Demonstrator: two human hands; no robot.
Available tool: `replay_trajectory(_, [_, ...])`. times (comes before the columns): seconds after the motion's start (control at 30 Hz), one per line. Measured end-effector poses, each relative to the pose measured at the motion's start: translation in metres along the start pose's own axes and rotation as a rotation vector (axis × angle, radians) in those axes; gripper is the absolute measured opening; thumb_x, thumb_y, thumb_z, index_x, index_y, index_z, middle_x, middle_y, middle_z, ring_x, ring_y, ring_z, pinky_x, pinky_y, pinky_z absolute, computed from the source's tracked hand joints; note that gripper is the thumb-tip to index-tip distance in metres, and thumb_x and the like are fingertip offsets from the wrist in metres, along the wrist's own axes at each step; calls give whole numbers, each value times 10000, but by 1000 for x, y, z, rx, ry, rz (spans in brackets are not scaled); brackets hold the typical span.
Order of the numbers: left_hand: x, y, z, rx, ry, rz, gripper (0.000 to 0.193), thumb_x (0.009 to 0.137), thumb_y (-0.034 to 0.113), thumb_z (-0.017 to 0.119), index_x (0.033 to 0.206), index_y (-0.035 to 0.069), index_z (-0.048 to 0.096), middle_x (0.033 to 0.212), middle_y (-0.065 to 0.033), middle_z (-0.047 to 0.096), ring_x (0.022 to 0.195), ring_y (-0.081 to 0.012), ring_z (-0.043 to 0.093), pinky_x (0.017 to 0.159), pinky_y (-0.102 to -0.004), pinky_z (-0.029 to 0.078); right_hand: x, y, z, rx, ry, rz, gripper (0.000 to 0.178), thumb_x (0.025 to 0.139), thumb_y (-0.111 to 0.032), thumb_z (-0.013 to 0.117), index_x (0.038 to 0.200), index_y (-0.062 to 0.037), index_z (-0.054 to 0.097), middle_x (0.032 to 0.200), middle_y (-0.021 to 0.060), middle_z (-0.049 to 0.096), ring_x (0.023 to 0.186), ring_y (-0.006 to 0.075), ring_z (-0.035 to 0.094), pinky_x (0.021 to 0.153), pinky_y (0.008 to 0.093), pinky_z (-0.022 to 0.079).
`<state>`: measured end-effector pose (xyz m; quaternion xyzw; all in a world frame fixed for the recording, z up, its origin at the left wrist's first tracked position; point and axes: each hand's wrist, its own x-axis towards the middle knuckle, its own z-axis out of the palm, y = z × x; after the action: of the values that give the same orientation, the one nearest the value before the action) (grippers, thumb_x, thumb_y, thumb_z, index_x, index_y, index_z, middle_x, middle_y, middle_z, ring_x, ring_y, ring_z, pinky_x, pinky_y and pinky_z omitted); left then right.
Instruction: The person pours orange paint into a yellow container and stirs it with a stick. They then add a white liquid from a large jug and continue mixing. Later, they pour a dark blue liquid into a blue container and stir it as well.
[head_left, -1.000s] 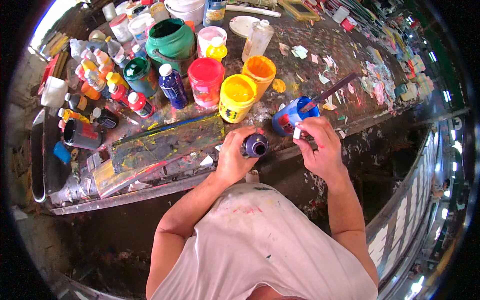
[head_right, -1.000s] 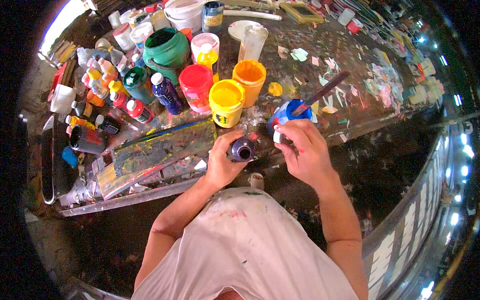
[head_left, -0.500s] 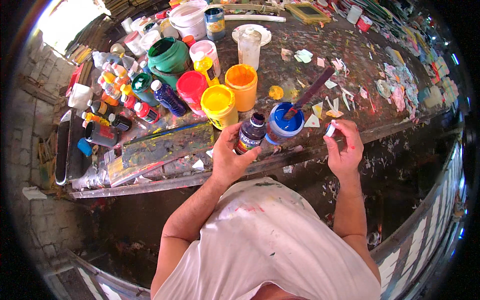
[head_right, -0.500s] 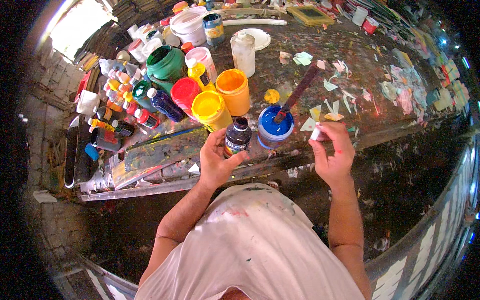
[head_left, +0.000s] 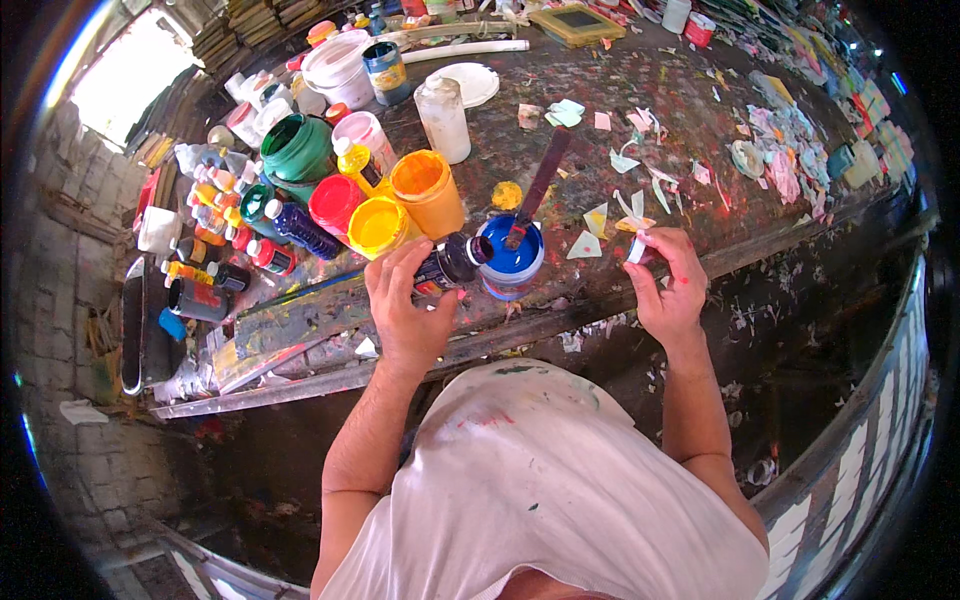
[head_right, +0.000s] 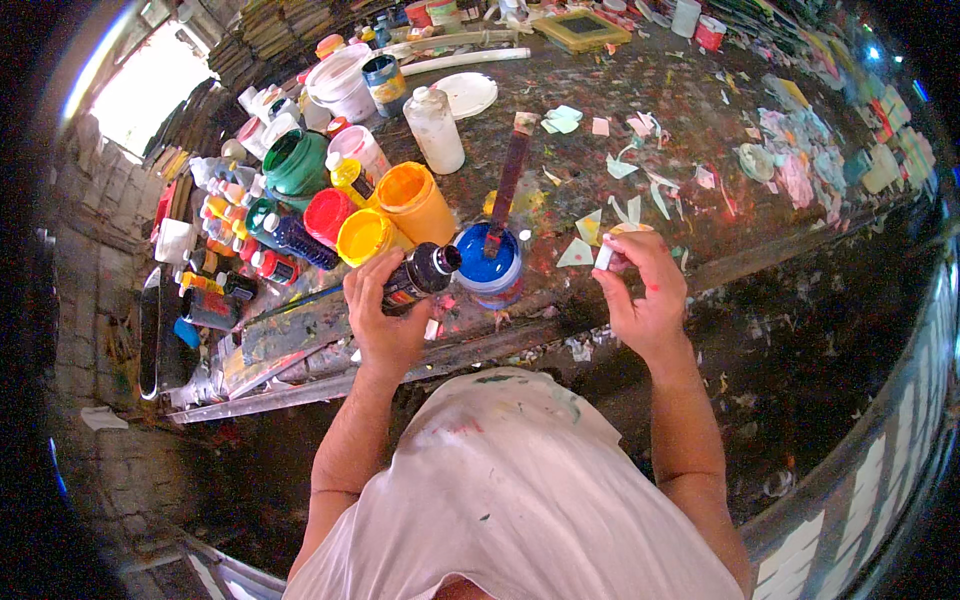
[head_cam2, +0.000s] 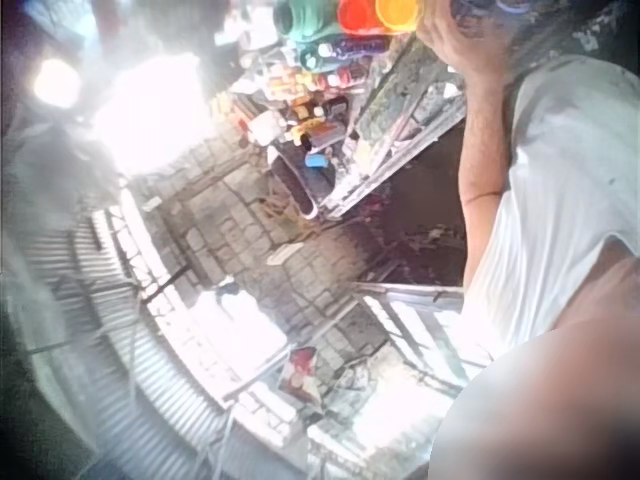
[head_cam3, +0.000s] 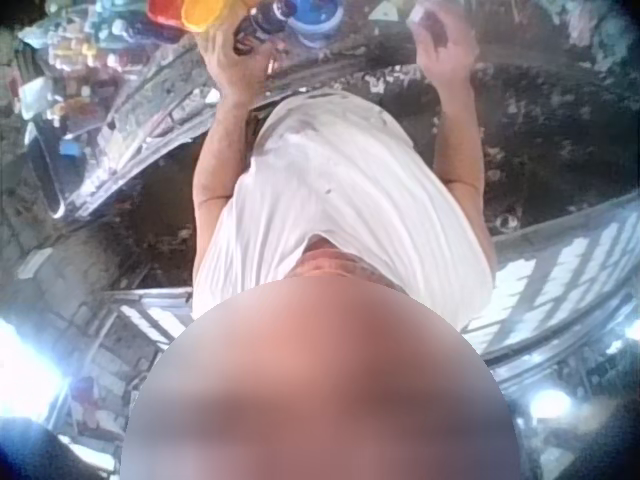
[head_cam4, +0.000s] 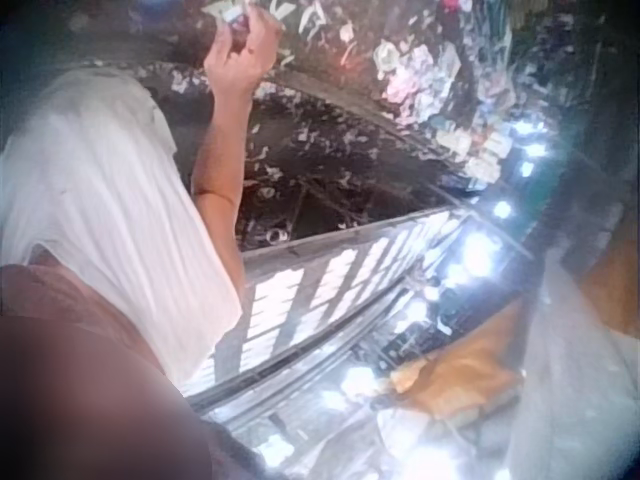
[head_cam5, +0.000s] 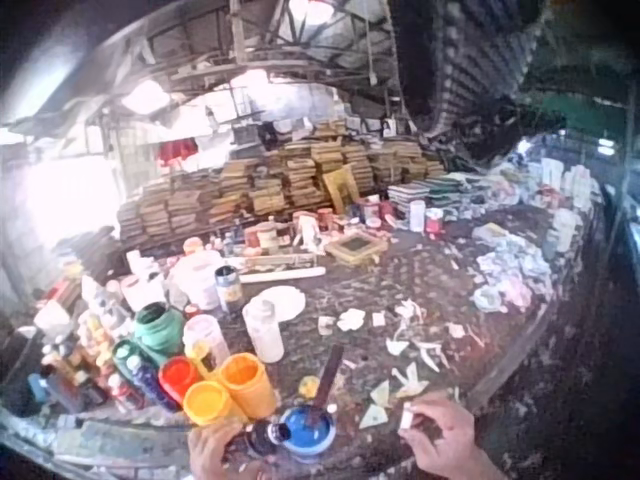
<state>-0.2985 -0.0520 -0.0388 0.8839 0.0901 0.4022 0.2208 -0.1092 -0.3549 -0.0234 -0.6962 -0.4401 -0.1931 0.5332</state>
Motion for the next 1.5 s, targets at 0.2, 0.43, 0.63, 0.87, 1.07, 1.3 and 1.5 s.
replay_trajectory(0.2, [14,-2,-2,74,2,92,749,642,-78,852,1362,74,711,1425,-125,745,1325,-411,641,1174,-528,502,-17,9,-8,-2,22,67,418,936,32,841,1334,-8,718,1203,161,746,958,228,722,852,335,603])
replay_trajectory(0.43, [24,-7,-6,106,-36,155,753,638,-84,832,1364,79,720,1453,-122,727,1323,-413,631,1173,-538,494,-34,11,-12,13,28,135,423,934,39,838,1337,-11,719,1204,155,736,961,226,727,854,339,605])
replay_trajectory(0.63, [27,-7,-6,104,-90,176,755,644,-88,825,1372,84,720,1476,-114,714,1329,-413,623,1172,-544,494,-41,6,-9,3,39,162,439,927,50,835,1346,-10,722,1206,165,734,963,231,735,860,345,612])
replay_trajectory(0.87, [31,-6,-8,125,-130,219,745,655,-85,805,1375,85,719,1479,-113,707,1337,-415,617,1182,-546,483,-49,3,-8,-24,50,140,431,933,47,829,1345,-9,720,1218,171,739,956,231,747,847,342,618])
replay_trajectory(1.07, [39,-7,-10,135,-147,263,736,667,-70,804,1382,80,716,1480,-116,701,1338,-416,609,1178,-552,480,-53,-3,-12,-35,63,139,420,944,32,826,1348,-11,719,1203,169,749,954,228,746,846,342,621])
replay_trajectory(1.3, [47,-8,-9,155,-156,324,721,668,-70,801,1369,78,725,1468,-118,706,1331,-416,611,1170,-553,483,-59,-5,-15,-31,74,159,422,946,26,825,1351,-21,719,1189,163,753,948,237,745,845,346,624])
replay_trajectory(1.5, [50,-8,-10,168,-155,342,705,664,-90,791,1347,77,742,1456,-114,713,1331,-413,615,1167,-553,490,-58,-5,-16,-49,70,149,429,940,28,828,1352,-25,719,1187,160,753,942,239,744,838,349,626])
